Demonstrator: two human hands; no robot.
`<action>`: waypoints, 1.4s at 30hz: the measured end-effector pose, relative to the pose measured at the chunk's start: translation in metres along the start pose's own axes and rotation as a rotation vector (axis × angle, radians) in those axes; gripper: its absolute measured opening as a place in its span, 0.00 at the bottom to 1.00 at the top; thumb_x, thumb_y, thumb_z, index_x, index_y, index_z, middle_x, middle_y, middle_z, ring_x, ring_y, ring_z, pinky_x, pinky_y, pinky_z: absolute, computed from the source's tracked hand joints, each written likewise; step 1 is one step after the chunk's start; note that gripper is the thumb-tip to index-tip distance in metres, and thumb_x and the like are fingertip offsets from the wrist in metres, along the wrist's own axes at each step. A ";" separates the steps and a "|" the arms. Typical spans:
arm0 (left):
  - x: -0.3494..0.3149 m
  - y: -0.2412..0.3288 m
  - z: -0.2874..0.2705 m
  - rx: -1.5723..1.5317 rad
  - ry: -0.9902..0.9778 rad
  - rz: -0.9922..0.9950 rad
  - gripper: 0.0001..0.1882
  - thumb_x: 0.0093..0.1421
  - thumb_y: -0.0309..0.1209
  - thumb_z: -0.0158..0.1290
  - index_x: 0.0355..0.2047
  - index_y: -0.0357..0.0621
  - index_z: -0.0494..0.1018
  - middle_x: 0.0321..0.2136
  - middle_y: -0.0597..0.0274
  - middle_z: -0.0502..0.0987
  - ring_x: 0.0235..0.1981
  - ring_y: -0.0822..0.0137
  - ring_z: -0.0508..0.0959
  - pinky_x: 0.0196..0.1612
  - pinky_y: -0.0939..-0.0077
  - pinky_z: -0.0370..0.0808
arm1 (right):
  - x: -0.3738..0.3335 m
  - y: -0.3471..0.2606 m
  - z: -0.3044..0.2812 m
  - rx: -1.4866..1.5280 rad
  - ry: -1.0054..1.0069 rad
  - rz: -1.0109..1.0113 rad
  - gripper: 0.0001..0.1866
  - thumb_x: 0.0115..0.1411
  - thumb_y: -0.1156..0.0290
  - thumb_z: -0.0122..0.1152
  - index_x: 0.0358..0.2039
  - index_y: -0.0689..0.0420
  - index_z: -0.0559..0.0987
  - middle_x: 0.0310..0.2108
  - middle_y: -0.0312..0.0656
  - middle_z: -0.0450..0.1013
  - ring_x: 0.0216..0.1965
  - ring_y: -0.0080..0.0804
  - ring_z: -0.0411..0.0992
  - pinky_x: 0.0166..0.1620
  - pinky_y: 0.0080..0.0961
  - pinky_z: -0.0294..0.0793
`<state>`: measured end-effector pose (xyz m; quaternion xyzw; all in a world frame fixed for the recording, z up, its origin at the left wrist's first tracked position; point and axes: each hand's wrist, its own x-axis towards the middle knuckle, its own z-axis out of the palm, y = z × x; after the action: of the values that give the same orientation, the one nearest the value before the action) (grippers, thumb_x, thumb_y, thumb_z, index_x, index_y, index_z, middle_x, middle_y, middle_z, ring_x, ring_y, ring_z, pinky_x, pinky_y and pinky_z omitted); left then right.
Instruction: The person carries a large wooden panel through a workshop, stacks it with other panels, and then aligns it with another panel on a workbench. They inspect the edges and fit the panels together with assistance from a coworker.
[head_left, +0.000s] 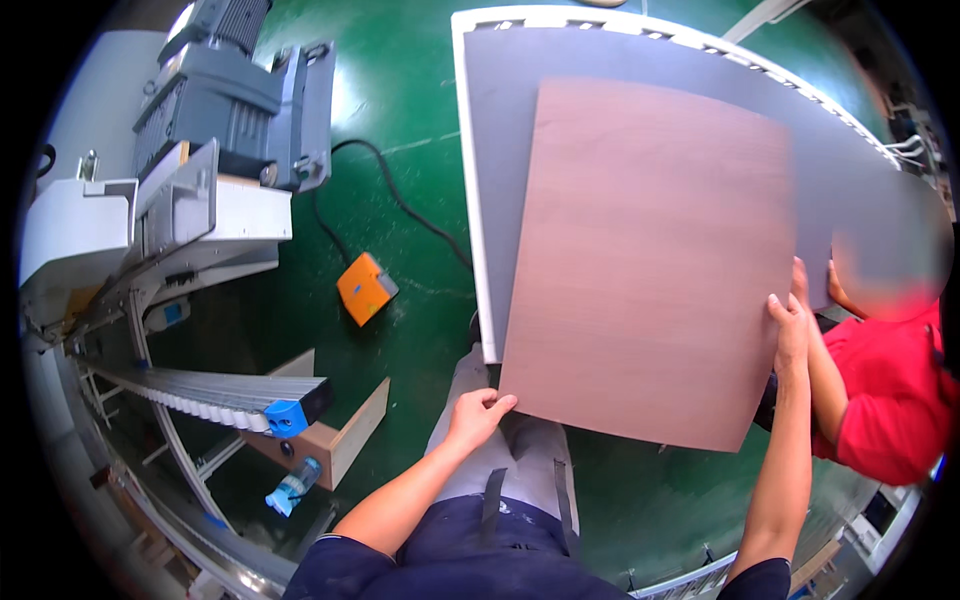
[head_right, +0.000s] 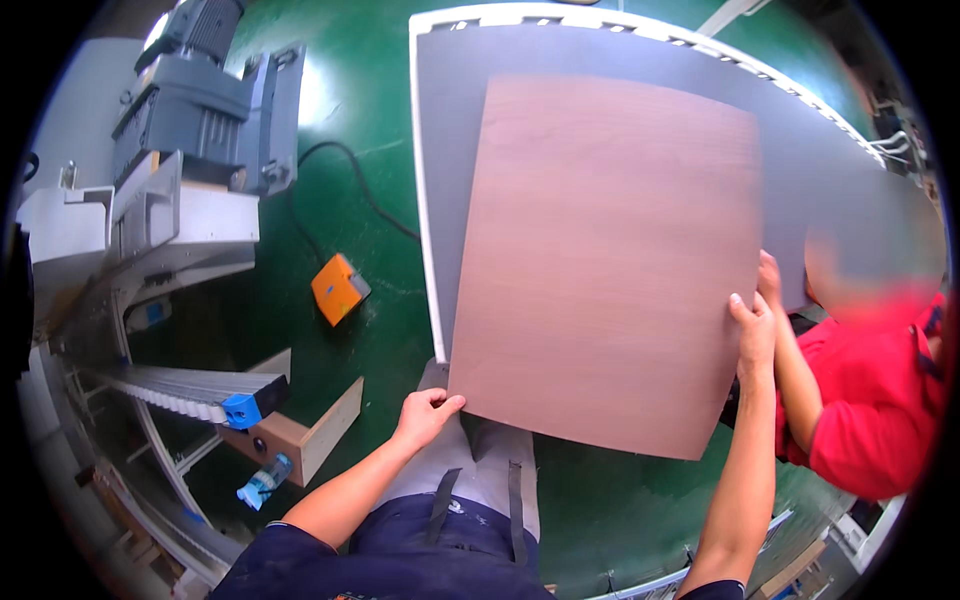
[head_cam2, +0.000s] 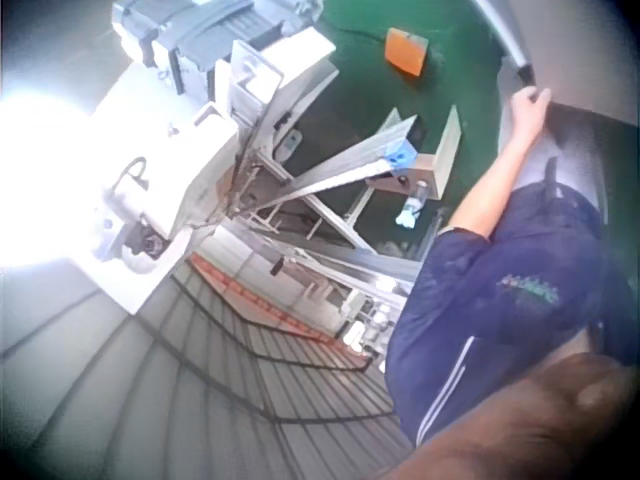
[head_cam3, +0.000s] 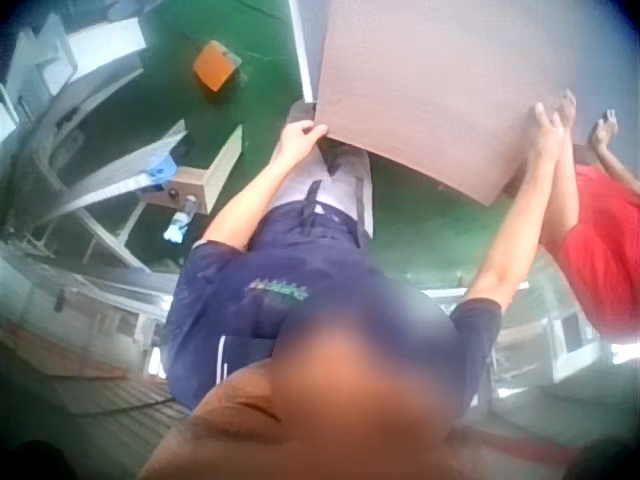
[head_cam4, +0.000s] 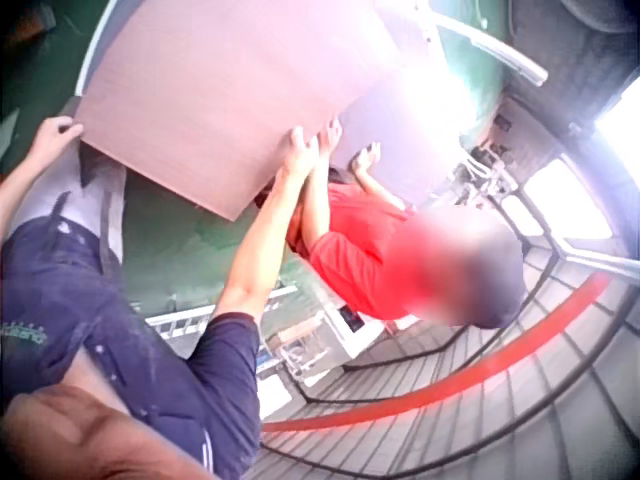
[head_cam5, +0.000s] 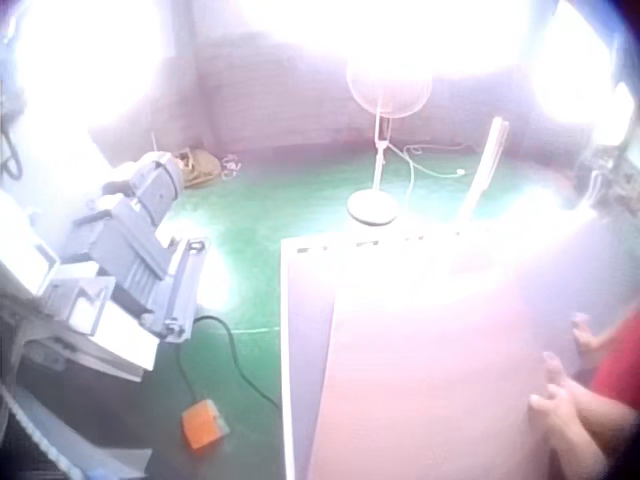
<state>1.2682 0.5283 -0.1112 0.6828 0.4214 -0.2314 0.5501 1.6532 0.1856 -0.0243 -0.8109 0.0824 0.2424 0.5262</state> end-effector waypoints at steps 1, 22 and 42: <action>-0.002 -0.002 -0.002 -0.016 0.037 0.069 0.19 0.58 0.43 0.61 0.27 0.36 0.79 0.21 0.56 0.77 0.24 0.68 0.76 0.29 0.70 0.70 | 0.010 0.013 0.006 -0.046 0.022 -0.035 0.21 0.63 0.70 0.57 0.55 0.66 0.73 0.49 0.40 0.74 0.51 0.28 0.70 0.55 0.25 0.66; 0.125 0.106 -0.061 0.340 0.468 0.887 0.19 0.39 0.33 0.71 0.29 0.41 0.76 0.48 0.50 0.70 0.51 0.49 0.67 0.52 0.57 0.63 | 0.027 0.069 0.165 -0.982 0.285 -0.654 0.36 0.67 0.47 0.43 0.69 0.58 0.56 0.70 0.55 0.47 0.71 0.50 0.43 0.70 0.45 0.39; 0.132 0.098 -0.058 0.144 0.388 0.798 0.10 0.47 0.32 0.67 0.25 0.39 0.80 0.67 0.37 0.53 0.71 0.39 0.45 0.69 0.49 0.43 | 0.026 0.063 0.171 -1.004 0.290 -0.651 0.32 0.68 0.55 0.43 0.68 0.59 0.58 0.69 0.55 0.49 0.71 0.49 0.44 0.69 0.43 0.41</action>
<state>1.4123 0.6213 -0.1430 0.8593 0.2031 0.1027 0.4581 1.5991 0.3148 -0.1444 -0.9679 -0.2229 -0.0341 0.1108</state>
